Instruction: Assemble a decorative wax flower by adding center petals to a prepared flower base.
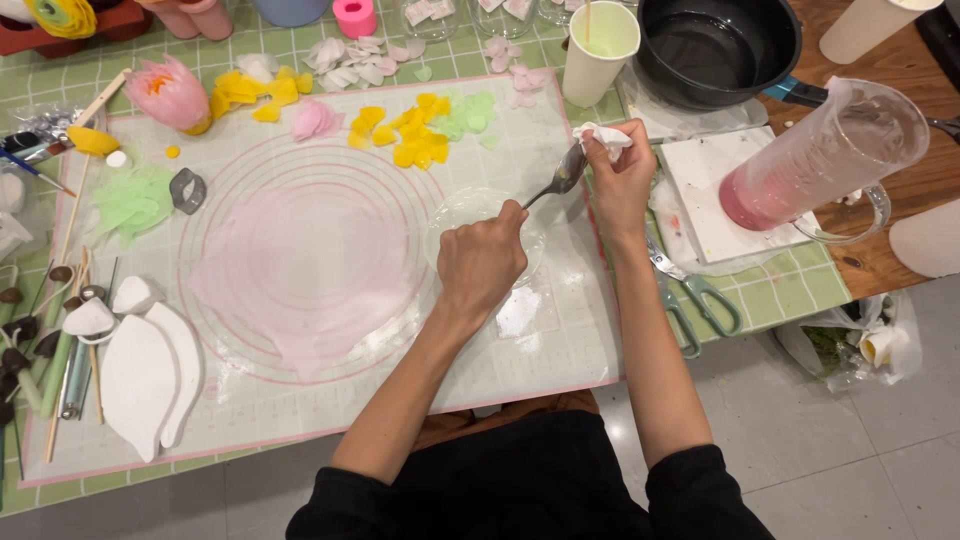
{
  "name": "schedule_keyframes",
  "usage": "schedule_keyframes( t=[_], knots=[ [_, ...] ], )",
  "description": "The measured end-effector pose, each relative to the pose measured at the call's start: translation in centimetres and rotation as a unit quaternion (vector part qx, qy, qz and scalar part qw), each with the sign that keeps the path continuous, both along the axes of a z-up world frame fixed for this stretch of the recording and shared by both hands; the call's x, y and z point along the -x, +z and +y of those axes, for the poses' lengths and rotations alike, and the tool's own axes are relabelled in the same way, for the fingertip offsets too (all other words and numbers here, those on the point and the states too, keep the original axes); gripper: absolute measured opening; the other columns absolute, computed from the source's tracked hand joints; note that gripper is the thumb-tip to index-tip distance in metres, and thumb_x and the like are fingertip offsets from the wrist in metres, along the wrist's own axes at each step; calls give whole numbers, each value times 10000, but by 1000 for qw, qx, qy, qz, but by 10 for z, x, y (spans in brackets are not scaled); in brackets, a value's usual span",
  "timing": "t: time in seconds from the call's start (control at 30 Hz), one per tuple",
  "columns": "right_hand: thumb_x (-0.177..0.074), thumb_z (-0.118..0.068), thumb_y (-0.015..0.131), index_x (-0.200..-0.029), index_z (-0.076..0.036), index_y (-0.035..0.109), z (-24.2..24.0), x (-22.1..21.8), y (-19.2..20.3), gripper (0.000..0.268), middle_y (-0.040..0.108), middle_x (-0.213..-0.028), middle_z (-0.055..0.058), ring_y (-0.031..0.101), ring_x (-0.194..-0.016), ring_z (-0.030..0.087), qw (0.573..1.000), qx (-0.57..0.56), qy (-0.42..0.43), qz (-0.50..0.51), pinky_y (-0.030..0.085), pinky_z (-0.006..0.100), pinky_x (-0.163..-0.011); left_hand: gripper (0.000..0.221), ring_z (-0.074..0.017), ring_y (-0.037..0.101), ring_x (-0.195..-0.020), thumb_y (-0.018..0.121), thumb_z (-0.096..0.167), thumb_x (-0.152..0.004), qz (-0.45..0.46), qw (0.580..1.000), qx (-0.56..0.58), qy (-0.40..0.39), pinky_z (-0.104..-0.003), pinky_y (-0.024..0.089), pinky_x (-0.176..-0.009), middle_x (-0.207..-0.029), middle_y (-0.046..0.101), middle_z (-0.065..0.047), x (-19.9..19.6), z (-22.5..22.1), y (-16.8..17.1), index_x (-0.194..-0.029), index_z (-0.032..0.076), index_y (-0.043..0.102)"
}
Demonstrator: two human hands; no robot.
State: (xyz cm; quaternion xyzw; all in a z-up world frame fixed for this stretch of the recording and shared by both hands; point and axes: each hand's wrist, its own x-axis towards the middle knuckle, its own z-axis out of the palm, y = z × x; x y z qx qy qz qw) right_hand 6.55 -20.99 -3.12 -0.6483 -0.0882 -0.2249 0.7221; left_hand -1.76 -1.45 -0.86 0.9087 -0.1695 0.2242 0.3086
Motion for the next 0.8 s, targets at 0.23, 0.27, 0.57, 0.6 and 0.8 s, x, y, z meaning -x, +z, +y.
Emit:
schedule_keyframes(
  t=[0.23, 0.27, 0.57, 0.6, 0.8],
  knots=[
    [-1044, -129, 659, -1033, -35, 574, -6, -15, -18, 127, 688, -969, 40, 646, -856, 96, 991, -69, -114, 19, 567, 265, -784, 197, -306, 617, -493, 569, 200, -1020, 55, 988, 143, -13, -437, 431, -475, -566, 622, -56, -3, -3, 7, -854, 111, 625],
    [-1042, -153, 643, -1072, -19, 594, -8, -12, -11, 145, 703, -1012, 72, 674, -910, 134, 984, -167, -57, 17, 583, 301, -821, 207, -315, 623, -523, 571, 214, -1012, 84, 983, 164, 2, -438, 440, -502, -572, 613, -72, -6, -3, 8, -840, 116, 632],
    [-1034, -116, 686, -1223, -14, 623, 9, 1, -5, 223, 715, -1163, 51, 691, -1042, 131, 978, -179, 98, 35, 597, 344, -974, 202, -372, 659, -621, 567, 250, -1005, 70, 985, 152, 49, -496, 467, -555, -620, 647, -118, -12, 0, 1, -860, 135, 647],
    [-1042, -115, 701, -1208, -16, 634, 7, -6, -16, 204, 717, -1115, 44, 689, -990, 127, 982, -166, 85, 32, 594, 342, -943, 180, -386, 655, -610, 567, 253, -1007, 49, 988, 135, 49, -509, 469, -548, -619, 647, -133, -12, -1, 1, -895, 139, 652],
    [-1087, -180, 726, -1142, -33, 627, 1, -11, -36, 186, 674, -1015, -4, 600, -868, 59, 993, -110, -4, 47, 492, 227, -745, 208, -379, 620, -513, 554, 235, -1041, 46, 992, 110, 26, -509, 437, -484, -533, 592, -145, -7, -5, -1, -889, 103, 609]
  ],
)
